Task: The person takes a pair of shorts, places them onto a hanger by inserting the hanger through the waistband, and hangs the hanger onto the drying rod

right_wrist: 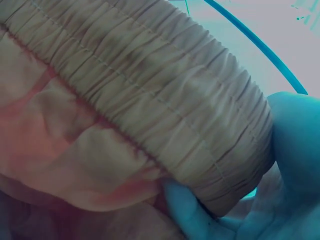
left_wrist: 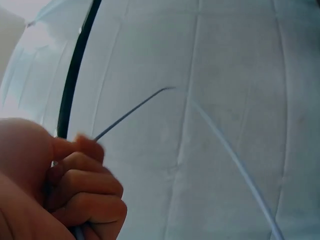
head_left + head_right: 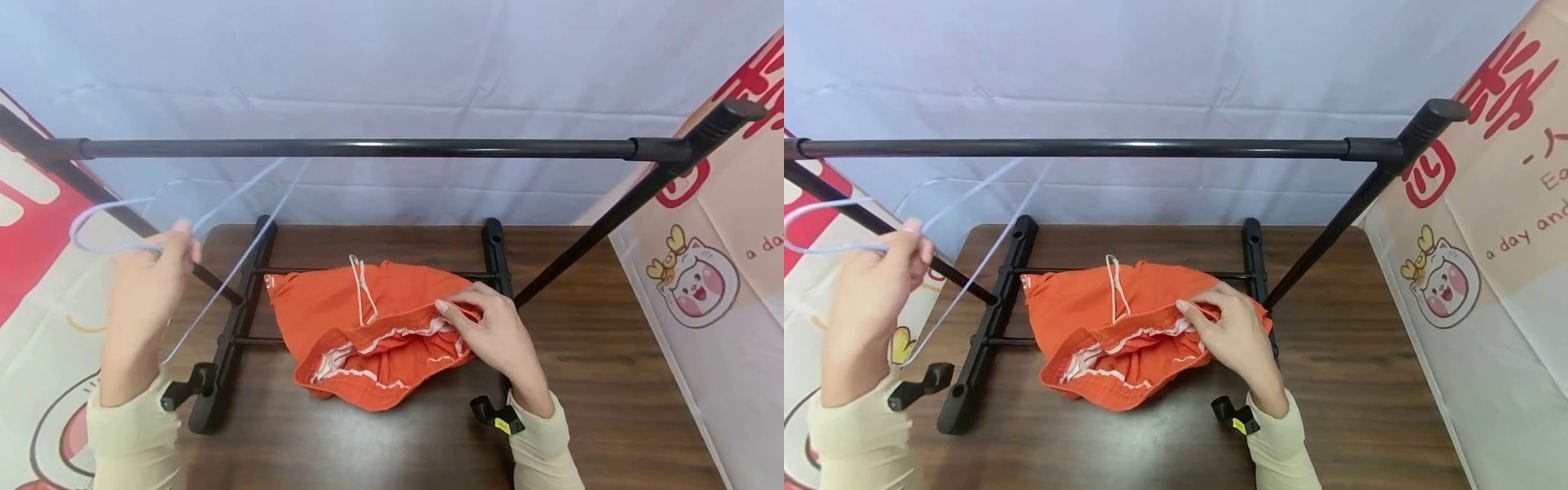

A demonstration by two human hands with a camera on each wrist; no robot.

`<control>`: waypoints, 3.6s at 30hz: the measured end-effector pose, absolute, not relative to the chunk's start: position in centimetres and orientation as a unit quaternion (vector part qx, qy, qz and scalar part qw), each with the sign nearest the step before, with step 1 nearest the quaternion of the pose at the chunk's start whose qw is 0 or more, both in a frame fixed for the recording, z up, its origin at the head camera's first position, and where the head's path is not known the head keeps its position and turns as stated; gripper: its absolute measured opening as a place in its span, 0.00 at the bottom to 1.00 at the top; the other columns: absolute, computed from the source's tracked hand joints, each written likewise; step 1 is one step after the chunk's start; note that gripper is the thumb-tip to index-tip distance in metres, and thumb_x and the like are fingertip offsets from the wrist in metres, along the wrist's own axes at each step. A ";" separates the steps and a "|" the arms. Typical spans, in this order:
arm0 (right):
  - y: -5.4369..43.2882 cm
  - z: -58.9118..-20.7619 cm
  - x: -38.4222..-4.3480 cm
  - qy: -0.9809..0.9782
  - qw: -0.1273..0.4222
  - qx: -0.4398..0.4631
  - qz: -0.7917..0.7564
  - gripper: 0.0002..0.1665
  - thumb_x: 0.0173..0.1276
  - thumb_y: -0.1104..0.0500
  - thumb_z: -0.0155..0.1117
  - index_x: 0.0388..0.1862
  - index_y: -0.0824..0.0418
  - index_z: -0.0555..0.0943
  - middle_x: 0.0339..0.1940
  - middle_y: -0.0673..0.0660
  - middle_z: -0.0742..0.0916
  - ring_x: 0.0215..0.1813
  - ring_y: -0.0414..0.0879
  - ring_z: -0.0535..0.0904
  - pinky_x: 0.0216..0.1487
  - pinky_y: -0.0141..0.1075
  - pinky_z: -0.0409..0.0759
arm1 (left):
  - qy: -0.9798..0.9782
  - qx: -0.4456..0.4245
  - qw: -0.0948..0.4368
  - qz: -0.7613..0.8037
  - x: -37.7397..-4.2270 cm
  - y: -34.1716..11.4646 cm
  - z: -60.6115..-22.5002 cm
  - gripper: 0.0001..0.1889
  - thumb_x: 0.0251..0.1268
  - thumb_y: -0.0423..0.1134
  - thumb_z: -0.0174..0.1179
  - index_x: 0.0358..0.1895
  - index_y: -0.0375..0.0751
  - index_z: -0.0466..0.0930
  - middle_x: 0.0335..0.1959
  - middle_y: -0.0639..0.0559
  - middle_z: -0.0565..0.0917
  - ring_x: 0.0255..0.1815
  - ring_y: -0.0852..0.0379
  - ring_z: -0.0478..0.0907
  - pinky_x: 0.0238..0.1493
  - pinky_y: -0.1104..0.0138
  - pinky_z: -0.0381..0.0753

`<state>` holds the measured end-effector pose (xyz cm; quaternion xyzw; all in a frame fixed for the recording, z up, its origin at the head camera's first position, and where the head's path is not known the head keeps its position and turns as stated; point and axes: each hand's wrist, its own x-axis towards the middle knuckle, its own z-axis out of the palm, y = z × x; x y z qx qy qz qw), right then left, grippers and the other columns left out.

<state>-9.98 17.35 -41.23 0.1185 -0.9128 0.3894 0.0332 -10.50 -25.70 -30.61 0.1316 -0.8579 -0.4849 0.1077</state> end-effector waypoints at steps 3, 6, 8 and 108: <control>17.3 -41.1 -10.1 -0.914 0.025 0.115 0.388 0.10 0.74 0.48 0.71 0.46 0.50 0.92 0.43 0.48 0.88 0.45 0.42 0.82 0.48 0.41 0.82 | -0.903 0.101 0.056 -0.414 -9.1 -24.6 -31.1 0.29 0.81 0.66 0.44 0.38 0.53 0.89 0.13 0.60 0.64 0.27 0.61 0.69 0.28 0.63 0.64; 17.2 -41.1 -10.1 -0.915 0.019 0.112 0.387 0.11 0.74 0.48 0.70 0.46 0.51 0.92 0.43 0.48 0.88 0.45 0.43 0.82 0.47 0.40 0.81 | -0.915 0.060 0.028 -0.398 -8.1 -23.3 -31.6 0.28 0.82 0.66 0.44 0.41 0.55 0.90 0.13 0.60 0.64 0.22 0.59 0.69 0.24 0.61 0.64; 17.1 -41.0 -10.1 -0.916 0.015 0.111 0.384 0.11 0.74 0.48 0.70 0.46 0.51 0.93 0.42 0.48 0.88 0.45 0.43 0.81 0.47 0.40 0.81 | -0.906 0.039 0.022 -0.420 -7.5 -22.4 -31.8 0.26 0.83 0.62 0.46 0.36 0.51 0.87 0.12 0.59 0.63 0.14 0.57 0.60 0.19 0.60 0.60; 19.4 -39.7 -6.8 -0.856 0.114 0.365 0.347 0.23 0.55 0.57 0.85 0.51 0.49 0.90 0.43 0.42 0.89 0.45 0.35 0.78 0.49 0.25 0.74 | -0.841 -0.253 0.159 -0.451 -4.8 -13.0 -40.2 0.03 0.62 0.37 0.75 0.38 0.48 0.94 0.13 0.63 0.76 0.16 0.78 0.52 0.16 0.79 0.50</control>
